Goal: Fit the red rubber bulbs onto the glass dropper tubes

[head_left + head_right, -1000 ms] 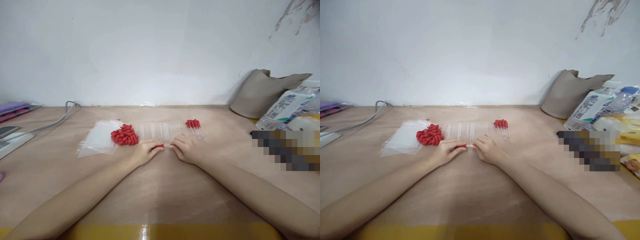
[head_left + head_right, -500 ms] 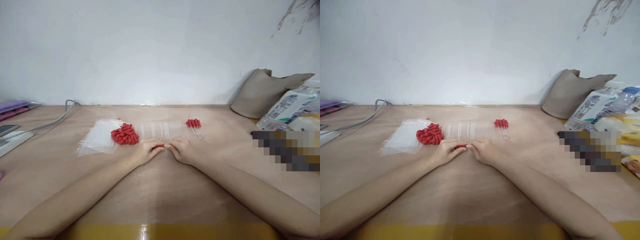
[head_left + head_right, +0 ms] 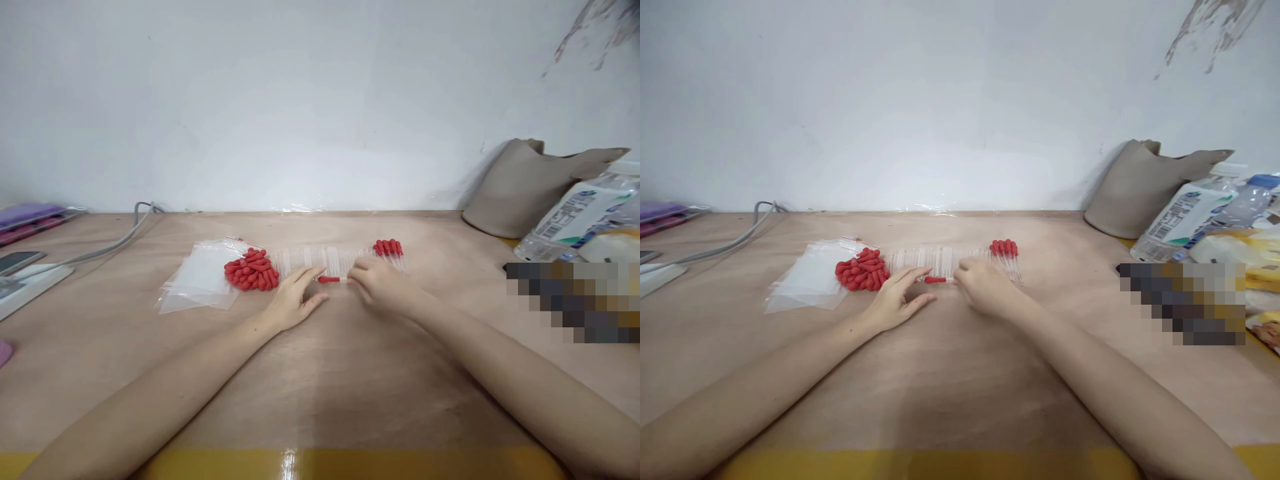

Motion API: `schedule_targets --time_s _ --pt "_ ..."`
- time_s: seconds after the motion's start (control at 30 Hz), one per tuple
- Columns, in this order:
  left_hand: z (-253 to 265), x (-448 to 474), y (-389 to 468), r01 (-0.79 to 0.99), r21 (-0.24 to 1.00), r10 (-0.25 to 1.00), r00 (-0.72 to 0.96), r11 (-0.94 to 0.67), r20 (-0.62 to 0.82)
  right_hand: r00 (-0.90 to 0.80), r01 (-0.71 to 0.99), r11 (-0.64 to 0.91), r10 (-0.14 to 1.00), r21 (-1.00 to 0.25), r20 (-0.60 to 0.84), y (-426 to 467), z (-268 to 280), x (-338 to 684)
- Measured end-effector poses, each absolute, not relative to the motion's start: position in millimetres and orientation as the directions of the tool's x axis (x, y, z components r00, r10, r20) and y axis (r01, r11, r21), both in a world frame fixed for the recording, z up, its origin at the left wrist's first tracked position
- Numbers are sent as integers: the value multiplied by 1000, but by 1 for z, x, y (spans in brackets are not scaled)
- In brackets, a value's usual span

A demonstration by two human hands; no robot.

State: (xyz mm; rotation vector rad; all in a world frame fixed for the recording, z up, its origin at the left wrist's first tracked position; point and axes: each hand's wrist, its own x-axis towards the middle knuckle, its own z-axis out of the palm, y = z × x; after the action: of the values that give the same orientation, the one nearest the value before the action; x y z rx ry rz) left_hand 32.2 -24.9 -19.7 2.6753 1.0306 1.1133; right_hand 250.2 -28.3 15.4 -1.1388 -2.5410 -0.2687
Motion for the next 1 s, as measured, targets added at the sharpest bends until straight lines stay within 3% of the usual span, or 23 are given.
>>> schedule_targets --time_s 0.13,0.2,0.3,0.47,0.73,0.9,1.0 --pt "-19 32 -25 595 290 641 542 -749 543 -202 913 328 881 -244 428 -4 22 282" --pt "-20 32 -24 613 285 661 563 -737 496 47 922 111 919 -372 391 7 21 299" --pt "-22 32 -22 648 279 694 571 -709 439 222 914 -78 916 -397 333 16 14 314" --pt "-24 32 -21 654 278 701 577 -704 419 264 902 -149 933 -406 244 16 1 311" --pt "-23 32 -21 652 272 697 581 -708 421 258 927 -165 933 -336 251 20 -10 310" --pt "-24 33 -21 645 274 691 584 -714 426 174 950 -70 927 -304 332 14 -7 298" --pt "-24 33 -21 641 272 687 586 -717 430 116 967 -36 945 -253 307 11 -7 288"
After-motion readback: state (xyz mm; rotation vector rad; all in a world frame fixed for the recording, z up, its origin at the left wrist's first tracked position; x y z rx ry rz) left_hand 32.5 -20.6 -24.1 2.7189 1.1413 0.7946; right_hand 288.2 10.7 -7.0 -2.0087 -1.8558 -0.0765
